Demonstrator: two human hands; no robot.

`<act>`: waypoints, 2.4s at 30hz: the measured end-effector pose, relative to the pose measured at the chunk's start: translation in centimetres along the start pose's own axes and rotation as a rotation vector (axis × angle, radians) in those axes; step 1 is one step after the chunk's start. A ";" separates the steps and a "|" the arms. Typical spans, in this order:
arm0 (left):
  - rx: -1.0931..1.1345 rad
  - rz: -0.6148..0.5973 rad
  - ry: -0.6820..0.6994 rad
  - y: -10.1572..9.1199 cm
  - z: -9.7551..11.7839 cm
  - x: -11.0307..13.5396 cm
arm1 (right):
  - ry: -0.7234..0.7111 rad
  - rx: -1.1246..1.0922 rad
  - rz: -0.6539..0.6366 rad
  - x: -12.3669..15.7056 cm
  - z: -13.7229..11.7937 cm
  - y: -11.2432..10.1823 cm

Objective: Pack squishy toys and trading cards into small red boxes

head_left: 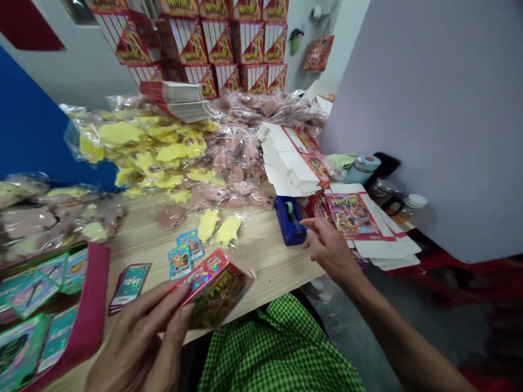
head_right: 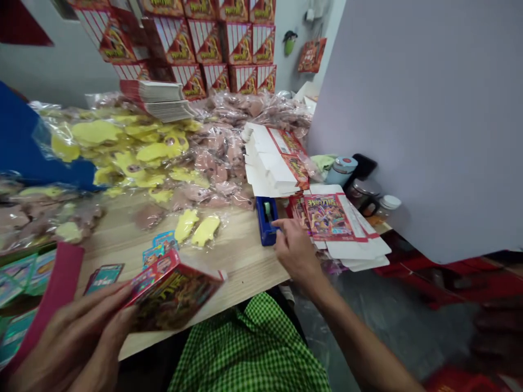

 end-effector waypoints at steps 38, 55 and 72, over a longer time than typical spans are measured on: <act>-0.114 -0.070 0.355 3.2 3.2 -0.9 | -0.128 -0.603 -0.643 8.5 -8.9 10.5; -0.045 -0.133 0.263 3.5 2.2 -0.8 | -0.112 -0.656 -0.582 8.7 -8.8 13.9; 0.001 -0.275 0.216 4.4 4.2 -4.3 | 0.036 -0.770 -0.542 9.4 -6.0 14.7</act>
Point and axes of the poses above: each hand's wrist, its own x-axis away from the middle knuckle, its own y-axis out of the palm, z = x × y, the point moved 9 cm from there along -x, towards the middle knuckle, and after that the axes turned 6 degrees about y, right-handed, at the moved point
